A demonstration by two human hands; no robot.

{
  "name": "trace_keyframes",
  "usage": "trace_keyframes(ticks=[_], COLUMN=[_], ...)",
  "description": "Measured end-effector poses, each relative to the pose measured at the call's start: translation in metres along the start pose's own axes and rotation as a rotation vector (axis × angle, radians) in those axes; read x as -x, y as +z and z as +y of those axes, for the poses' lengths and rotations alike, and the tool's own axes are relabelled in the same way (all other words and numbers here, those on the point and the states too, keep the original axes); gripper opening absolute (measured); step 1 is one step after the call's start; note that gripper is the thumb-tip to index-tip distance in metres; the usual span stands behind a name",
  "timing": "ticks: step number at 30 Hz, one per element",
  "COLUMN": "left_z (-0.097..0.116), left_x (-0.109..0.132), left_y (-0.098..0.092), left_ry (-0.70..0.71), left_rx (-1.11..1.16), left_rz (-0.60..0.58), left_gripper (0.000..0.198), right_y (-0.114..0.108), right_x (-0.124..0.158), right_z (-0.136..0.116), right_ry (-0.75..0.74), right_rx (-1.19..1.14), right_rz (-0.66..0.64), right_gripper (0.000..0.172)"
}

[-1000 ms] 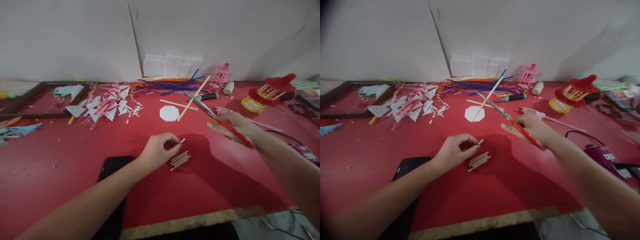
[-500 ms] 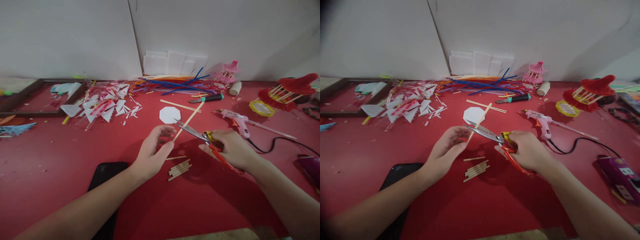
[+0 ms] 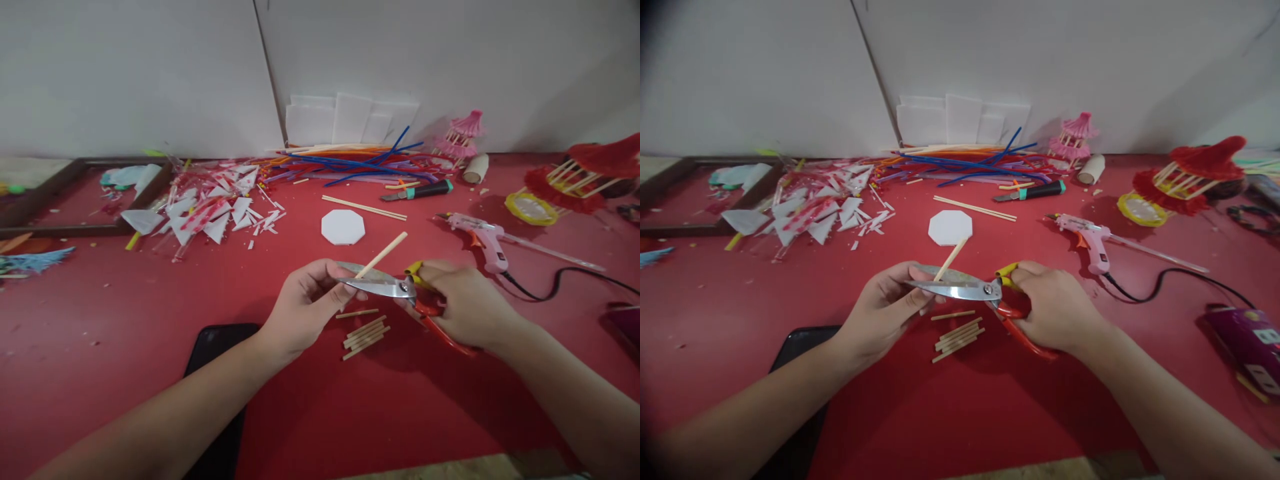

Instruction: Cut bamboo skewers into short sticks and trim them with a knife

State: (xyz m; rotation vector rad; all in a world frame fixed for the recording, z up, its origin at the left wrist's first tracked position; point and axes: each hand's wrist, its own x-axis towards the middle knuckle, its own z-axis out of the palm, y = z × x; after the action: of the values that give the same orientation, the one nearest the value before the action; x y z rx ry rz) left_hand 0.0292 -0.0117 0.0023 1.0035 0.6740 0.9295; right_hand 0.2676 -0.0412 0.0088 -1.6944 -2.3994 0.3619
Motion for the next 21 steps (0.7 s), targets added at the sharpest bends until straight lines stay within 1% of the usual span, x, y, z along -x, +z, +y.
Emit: trace_keyframes(ticks=[3,5,8,11,14,17,19,21], left_z=[0.0,0.001,0.003,0.005,0.008,0.007,0.004,0.001], left_x=[0.001,0.003,0.004,0.006,0.008,0.011,0.013,0.014], left_y=[0.002,0.003,0.005,0.008,0.012,0.014,0.013,0.011], left_ry=[-0.031,-0.016,0.052,0.071,0.063,0.077,0.114,0.18], left_rx=[-0.033,-0.068,-0.128,-0.165,-0.211,-0.276,-0.328,-0.402], left_rz=[-0.021,-0.04,-0.058,-0.024,0.001,-0.012,-0.016,0.005], left_gripper=[0.015,0.014,0.011,0.013,0.016,0.014,0.012,0.009], right_y=[-0.001,-0.002,-0.004,-0.002,0.001,0.003,0.004,0.004], right_x=[0.001,0.001,0.001,0.001,0.001,0.001,0.001,0.001], right_z=[-0.008,-0.015,-0.025,-0.029,-0.029,-0.029,-0.029,-0.03], right_ry=[-0.039,-0.055,-0.011,0.018,0.032,0.049,0.052,0.055], right_rx=[-0.009,-0.029,-0.058,-0.097,-0.178,-0.205,-0.203,-0.188], right_rz=[0.054,0.067,0.008,-0.04,-0.057,-0.066,-0.065,-0.048], right_gripper=[0.019,0.019,0.019,0.015,0.013,0.014,0.013,0.015])
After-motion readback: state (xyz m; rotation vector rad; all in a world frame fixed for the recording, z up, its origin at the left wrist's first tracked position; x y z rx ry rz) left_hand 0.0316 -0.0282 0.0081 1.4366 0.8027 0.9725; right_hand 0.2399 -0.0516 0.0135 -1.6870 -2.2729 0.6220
